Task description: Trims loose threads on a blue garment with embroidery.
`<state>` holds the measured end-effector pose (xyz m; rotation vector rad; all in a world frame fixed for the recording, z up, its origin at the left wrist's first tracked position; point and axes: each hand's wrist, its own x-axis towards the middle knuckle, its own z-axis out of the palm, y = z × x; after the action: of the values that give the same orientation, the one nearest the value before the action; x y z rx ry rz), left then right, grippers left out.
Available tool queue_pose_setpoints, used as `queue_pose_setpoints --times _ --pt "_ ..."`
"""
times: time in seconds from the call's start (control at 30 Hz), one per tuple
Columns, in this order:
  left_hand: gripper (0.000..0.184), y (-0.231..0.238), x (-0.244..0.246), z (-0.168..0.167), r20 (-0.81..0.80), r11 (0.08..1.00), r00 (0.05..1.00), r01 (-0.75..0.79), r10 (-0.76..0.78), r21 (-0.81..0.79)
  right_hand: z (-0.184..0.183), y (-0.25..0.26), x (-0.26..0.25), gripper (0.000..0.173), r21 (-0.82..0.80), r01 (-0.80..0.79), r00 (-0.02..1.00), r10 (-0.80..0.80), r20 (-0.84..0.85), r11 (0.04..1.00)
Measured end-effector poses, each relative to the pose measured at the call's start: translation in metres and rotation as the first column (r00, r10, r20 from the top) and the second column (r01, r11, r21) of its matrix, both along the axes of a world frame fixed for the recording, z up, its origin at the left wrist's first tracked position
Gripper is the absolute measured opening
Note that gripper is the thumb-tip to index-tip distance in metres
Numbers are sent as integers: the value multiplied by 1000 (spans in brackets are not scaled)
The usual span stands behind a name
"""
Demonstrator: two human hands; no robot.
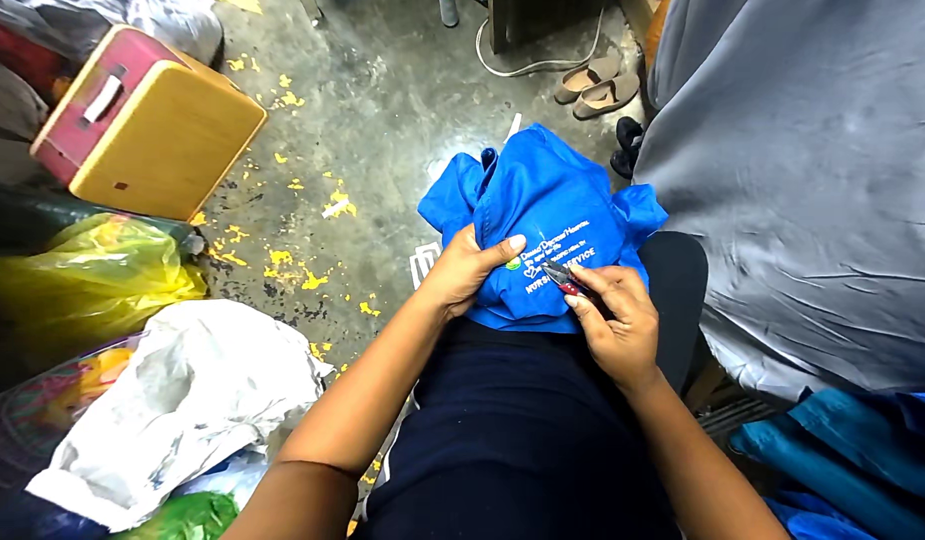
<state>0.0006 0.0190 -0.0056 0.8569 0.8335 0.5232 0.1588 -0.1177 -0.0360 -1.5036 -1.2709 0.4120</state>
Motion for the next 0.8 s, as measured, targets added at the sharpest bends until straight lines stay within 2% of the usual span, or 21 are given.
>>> queue_pose_setpoints --times 0.23,0.43,0.8 --pt "20 7 -3 0 -6 995 996 90 -90 40 0 3 4 25 -17 -60 998 60 9 998" --pt "21 12 -7 -3 24 991 990 136 -136 6 1 4 7 24 -31 -131 991 130 -36 991" --pt "20 14 -7 -6 57 987 986 156 -154 -32 1 6 6 23 -47 -120 991 116 -72 992"
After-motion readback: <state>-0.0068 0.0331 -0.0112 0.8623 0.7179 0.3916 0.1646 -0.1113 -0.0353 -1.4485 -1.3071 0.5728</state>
